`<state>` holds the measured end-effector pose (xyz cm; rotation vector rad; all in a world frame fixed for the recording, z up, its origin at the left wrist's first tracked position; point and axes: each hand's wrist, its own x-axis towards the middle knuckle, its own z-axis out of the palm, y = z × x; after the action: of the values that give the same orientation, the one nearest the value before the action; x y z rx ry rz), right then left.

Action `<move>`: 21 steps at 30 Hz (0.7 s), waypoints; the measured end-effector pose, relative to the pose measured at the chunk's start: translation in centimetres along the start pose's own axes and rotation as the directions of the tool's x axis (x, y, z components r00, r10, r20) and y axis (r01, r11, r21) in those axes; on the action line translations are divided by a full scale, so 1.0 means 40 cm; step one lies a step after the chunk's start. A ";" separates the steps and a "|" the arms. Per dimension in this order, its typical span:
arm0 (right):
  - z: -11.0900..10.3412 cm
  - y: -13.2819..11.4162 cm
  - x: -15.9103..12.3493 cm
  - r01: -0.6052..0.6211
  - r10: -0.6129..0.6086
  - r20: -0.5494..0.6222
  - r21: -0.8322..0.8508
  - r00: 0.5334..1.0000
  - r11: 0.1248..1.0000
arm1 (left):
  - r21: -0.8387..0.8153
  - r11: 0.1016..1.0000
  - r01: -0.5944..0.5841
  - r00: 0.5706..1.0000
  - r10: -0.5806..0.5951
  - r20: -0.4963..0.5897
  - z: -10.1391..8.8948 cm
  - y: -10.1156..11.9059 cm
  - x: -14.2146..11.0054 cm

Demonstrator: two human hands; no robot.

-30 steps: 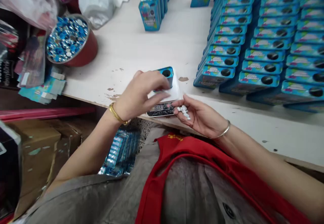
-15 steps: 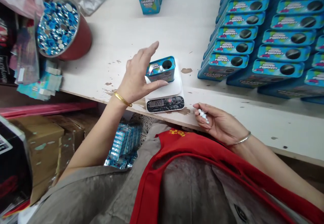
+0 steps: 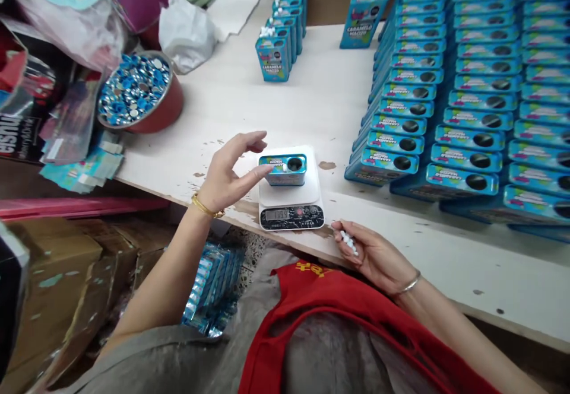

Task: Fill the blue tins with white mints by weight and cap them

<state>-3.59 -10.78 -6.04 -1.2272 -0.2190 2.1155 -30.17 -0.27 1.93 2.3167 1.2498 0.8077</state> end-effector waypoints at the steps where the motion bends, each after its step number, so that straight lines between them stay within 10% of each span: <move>1: -0.006 0.001 0.000 0.009 -0.009 -0.010 -0.017 1.000 1.000 | -0.004 1.000 0.011 0.999 -0.011 -0.033 0.003 -0.002 -0.007; 8: -0.050 0.011 -0.007 0.059 -0.059 -0.012 -0.028 0.998 0.998 | -0.137 0.965 0.223 0.919 -0.255 -0.299 0.101 -0.121 -0.105; 12: -0.063 0.024 -0.006 0.077 -0.077 0.005 -0.012 0.997 0.997 | -0.182 0.905 0.384 0.871 -0.421 -0.254 0.157 -0.188 -0.183; 21: -0.050 0.047 0.000 0.212 -0.214 -0.002 -0.140 0.977 0.967 | -0.122 0.924 0.362 0.857 -0.381 -0.347 0.221 -0.195 -0.238</move>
<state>-2.85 -12.57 -7.98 -1.2411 -0.4770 1.9295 -33.49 -4.77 -12.16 1.8391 1.7411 1.1433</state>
